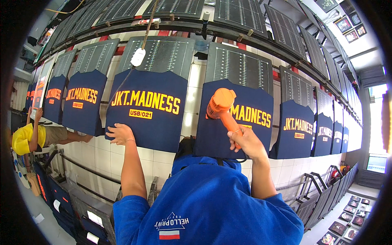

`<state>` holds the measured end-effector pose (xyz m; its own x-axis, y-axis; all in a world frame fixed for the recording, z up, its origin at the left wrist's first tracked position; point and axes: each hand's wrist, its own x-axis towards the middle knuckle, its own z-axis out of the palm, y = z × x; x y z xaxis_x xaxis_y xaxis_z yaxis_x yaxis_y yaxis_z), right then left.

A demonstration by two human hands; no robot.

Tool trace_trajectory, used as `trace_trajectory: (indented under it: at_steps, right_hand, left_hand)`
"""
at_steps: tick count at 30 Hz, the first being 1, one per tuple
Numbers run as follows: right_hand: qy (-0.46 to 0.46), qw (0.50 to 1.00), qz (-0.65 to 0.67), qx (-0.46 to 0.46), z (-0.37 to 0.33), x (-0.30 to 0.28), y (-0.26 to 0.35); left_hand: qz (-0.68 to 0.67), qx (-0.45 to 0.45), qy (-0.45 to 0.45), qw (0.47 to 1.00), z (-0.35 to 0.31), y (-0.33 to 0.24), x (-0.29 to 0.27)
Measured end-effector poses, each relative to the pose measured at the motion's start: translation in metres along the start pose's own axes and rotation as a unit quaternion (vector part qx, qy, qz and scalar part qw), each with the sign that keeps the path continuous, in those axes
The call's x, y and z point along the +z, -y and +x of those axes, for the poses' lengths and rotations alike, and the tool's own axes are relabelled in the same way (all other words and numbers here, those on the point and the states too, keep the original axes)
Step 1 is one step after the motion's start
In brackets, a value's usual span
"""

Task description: The person uses a heat gun to dry ink on t shirts positioned on a rack, moving between shirts and smoothing the fabric by hand.

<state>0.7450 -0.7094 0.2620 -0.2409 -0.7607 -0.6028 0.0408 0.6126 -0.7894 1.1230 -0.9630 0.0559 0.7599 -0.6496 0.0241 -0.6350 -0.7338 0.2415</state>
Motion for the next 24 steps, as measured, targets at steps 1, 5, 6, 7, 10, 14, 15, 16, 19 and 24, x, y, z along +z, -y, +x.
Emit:
trace_trajectory:
  at_steps: [1, 5, 6, 7, 10, 14, 15, 16, 19, 24]
  right_hand:
    - [-0.002, 1.0, 0.008, -0.001, 0.003, -0.003, 0.001]
    - [-0.017, 0.999, 0.028, -0.003, 0.011, -0.005, 0.005]
    - [-0.017, 0.999, 0.034, 0.002, 0.014, -0.007, 0.007]
    - [-0.019, 0.999, 0.044, 0.004, 0.016, -0.009, 0.01]
    - [-0.034, 0.999, 0.018, -0.012, 0.021, -0.004, 0.013]
    - [-0.034, 0.999, 0.039, -0.015, 0.029, -0.011, 0.015]
    - [-0.038, 0.999, 0.031, -0.019, 0.03, -0.008, 0.016]
    - [-0.042, 0.999, 0.023, -0.022, 0.03, -0.007, 0.017]
    - [-0.03, 0.997, 0.065, -0.015, 0.034, -0.014, 0.018]
    - [-0.022, 0.998, 0.053, -0.02, 0.037, -0.013, 0.015]
  left_hand:
    - [-0.001, 0.0, 0.0, 1.0, -0.001, -0.001, -0.001]
    - [-0.005, -0.003, 0.007, 1.0, -0.002, -0.002, -0.004]
    - [-0.006, -0.002, 0.006, 1.0, -0.001, -0.001, -0.004]
    - [-0.007, -0.001, 0.008, 1.0, 0.0, -0.001, -0.003]
    - [-0.004, 0.0, 0.008, 1.0, -0.001, -0.001, -0.003]
    - [0.001, 0.002, 0.007, 1.0, -0.001, -0.002, -0.002]
    - [0.002, 0.002, 0.009, 1.0, 0.0, -0.002, -0.002]
    - [0.002, 0.001, 0.011, 1.0, 0.0, -0.001, -0.002]
    - [0.003, -0.003, 0.011, 1.0, 0.0, -0.001, -0.002]
    - [0.004, -0.004, 0.003, 1.0, 0.0, -0.001, 0.0]
